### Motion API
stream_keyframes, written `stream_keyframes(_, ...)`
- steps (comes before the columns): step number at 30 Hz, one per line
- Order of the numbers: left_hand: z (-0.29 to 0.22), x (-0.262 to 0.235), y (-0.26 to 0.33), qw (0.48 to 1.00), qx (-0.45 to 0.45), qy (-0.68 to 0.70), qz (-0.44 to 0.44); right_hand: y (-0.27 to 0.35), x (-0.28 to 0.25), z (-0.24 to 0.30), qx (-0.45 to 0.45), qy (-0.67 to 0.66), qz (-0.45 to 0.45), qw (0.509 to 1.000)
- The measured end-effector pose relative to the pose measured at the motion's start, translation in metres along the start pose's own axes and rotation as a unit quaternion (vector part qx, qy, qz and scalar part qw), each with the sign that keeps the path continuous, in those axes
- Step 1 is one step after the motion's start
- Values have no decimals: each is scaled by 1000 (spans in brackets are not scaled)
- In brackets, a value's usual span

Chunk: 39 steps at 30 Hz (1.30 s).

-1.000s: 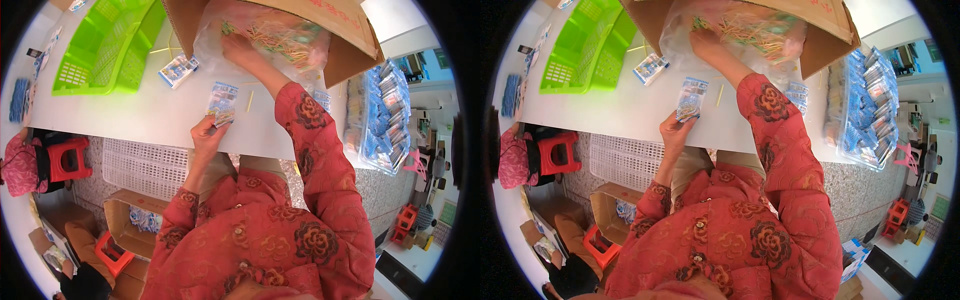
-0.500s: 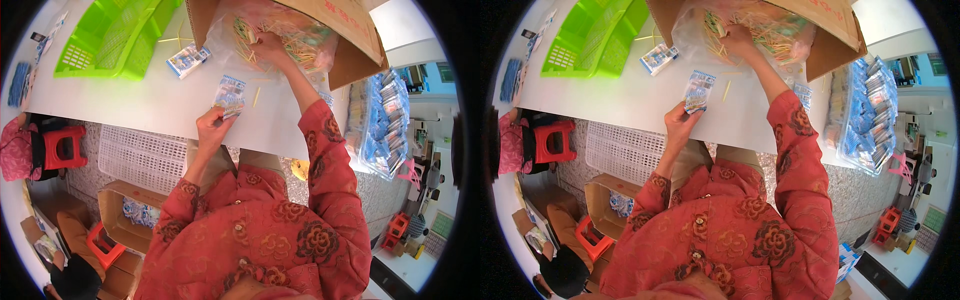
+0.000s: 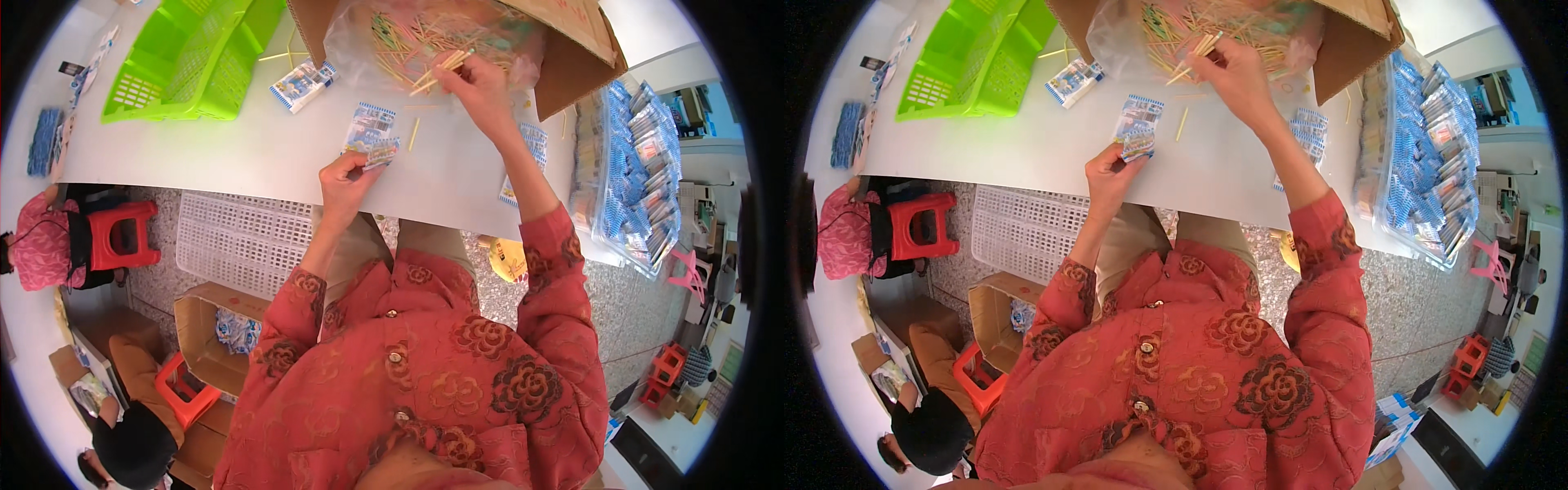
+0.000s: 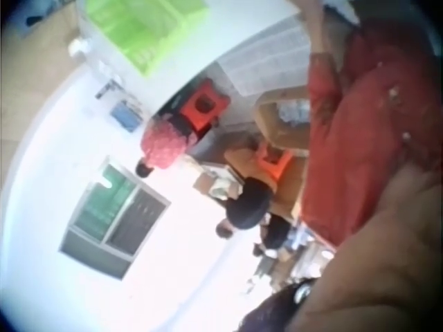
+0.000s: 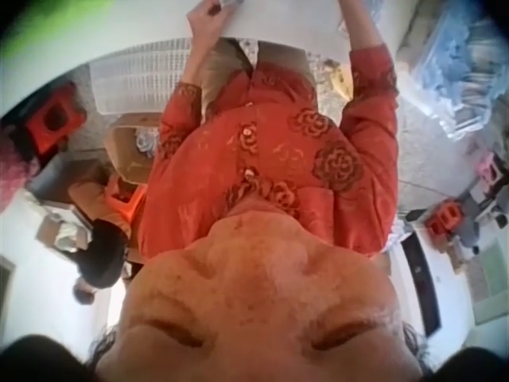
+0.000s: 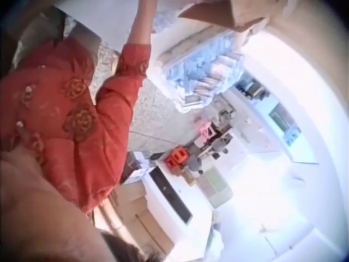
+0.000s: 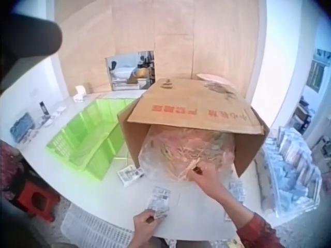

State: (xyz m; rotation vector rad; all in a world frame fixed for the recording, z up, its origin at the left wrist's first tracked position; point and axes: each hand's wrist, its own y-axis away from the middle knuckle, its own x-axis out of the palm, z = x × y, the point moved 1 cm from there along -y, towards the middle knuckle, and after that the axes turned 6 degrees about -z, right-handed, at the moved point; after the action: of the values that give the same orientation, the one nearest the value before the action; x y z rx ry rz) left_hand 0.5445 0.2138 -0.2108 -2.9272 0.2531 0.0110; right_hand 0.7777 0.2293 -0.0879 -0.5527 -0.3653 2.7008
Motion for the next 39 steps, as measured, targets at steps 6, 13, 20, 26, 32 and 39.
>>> stream_keyframes(6,-13,7,4,1000,-7,16,18,45,-1,51,-25,-87,100,991)
stream_keyframes(13,-32,14,7,997,-68,22,30,63,5,54,-369,131,65,918)
stream_keyframes(20,-58,17,7,985,-135,102,44,72,4,54,-417,94,88,900)
stream_keyframes(26,-57,14,4,989,-116,72,60,65,-4,65,-333,42,125,933)
stream_keyframes(32,-65,14,2,984,-127,115,56,65,-7,70,-327,51,106,938)
stream_keyframes(39,-68,13,-1,996,-14,-36,77,57,-6,75,-160,9,156,975)
